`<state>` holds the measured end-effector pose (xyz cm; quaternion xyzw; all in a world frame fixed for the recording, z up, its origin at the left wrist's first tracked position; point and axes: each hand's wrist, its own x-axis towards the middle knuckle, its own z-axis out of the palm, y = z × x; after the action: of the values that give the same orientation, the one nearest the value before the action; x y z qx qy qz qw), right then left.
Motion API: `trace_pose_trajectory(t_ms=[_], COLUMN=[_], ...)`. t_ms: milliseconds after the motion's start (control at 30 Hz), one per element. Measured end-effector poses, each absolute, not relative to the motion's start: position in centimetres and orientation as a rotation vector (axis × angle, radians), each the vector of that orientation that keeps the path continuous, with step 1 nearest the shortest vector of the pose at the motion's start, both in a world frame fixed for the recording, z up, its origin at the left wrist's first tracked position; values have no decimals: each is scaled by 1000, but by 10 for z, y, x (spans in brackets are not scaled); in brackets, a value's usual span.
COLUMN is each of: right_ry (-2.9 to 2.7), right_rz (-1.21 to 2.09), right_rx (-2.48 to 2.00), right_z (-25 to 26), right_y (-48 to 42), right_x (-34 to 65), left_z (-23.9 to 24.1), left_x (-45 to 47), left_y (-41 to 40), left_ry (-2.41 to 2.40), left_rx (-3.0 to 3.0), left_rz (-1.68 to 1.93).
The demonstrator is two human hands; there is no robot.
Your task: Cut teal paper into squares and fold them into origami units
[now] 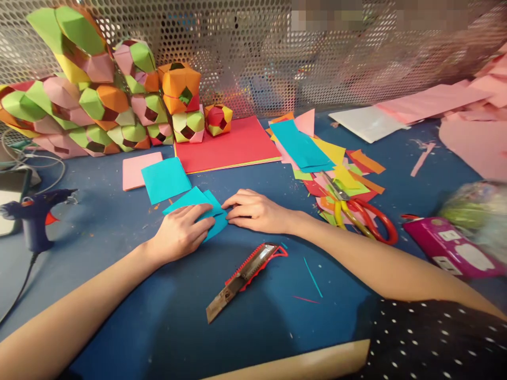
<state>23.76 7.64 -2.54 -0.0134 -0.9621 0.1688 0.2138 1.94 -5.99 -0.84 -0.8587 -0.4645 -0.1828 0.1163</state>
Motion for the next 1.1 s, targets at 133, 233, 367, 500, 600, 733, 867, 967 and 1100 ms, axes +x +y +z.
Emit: trace_pose_trajectory(t_ms=[133,233,367,500,600,733,867,967,1100], right_ry=[-2613,-2525,-2426,-2364,-2304,-2273,-2191,-2156,-2145], right_rz=[507,585,673,680,730,900,1150,1238,1248], right_rx=[-5,-23,-43,-85,-138,-288,-475,-447,-469], right_z=[-26,-22,-16,-10,-5,2,8,11,16], right_y=[71,67,63,57,52,47,43,38,31], right_x=[232,231,231,228,226,227,229,229,227], left_z=[-8,-7,0,5,7,12,22,26,26], left_x=[25,28,29,28,30,33,35,37,40], left_y=[-63,-65,-66,-67,-69,-72,-73,-74,-76], left_ry=[-1418,-1425,-1533,-1621,-1650,-1789,-1990,-2112,-2191], left_rx=[-2542,-2463,-2448,-2508,-2538,-2562,-2519,-2500,-2557], left_rz=[-517,-537,-683,-809,-854,-984,-1127,-1147,-1125])
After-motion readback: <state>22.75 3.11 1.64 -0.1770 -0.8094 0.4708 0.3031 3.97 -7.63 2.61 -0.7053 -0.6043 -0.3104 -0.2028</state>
